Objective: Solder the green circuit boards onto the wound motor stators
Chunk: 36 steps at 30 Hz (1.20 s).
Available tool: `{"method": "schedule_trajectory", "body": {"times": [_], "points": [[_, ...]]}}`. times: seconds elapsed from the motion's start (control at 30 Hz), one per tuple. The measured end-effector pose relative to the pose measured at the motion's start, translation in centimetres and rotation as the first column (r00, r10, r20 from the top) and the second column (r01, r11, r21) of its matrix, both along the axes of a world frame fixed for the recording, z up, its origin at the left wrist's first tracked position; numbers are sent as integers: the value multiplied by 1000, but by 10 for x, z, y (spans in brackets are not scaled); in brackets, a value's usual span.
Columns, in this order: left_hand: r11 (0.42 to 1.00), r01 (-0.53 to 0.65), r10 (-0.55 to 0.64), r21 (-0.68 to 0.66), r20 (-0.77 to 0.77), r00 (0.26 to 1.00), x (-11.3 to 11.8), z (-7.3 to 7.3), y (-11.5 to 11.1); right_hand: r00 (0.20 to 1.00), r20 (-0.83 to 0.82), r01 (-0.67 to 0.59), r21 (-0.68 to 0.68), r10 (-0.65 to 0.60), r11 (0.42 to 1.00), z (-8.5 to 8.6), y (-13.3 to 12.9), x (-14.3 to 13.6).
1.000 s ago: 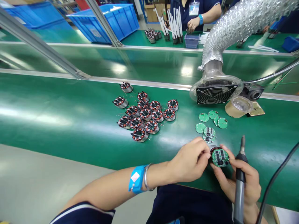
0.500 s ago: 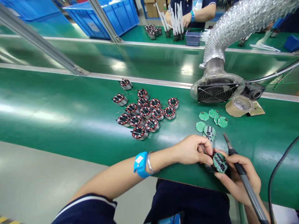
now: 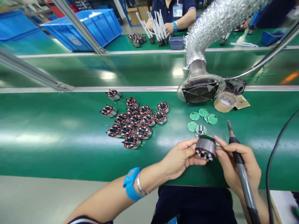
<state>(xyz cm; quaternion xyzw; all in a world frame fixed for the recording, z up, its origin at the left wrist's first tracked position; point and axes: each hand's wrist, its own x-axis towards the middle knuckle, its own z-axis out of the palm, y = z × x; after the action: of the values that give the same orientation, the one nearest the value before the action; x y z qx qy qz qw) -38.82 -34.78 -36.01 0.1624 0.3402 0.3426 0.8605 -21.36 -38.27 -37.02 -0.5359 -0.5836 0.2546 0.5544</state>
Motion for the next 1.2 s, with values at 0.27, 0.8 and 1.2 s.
{"method": "schedule_trajectory", "body": {"times": [0.27, 0.8, 1.2], "points": [[988, -31, 5, -153, -169, 986, 7, 9, 4, 999, 2, -32, -151, 32, 988, 3, 8, -1], [987, 22, -55, -162, -199, 978, 8, 9, 15, 988, -135, -112, -266, 78, 958, -13, 17, 15], [259, 695, 228, 671, -742, 631, -39, -17, -10, 807, 484, -390, 6, 338, 921, -13, 25, 42]]}}
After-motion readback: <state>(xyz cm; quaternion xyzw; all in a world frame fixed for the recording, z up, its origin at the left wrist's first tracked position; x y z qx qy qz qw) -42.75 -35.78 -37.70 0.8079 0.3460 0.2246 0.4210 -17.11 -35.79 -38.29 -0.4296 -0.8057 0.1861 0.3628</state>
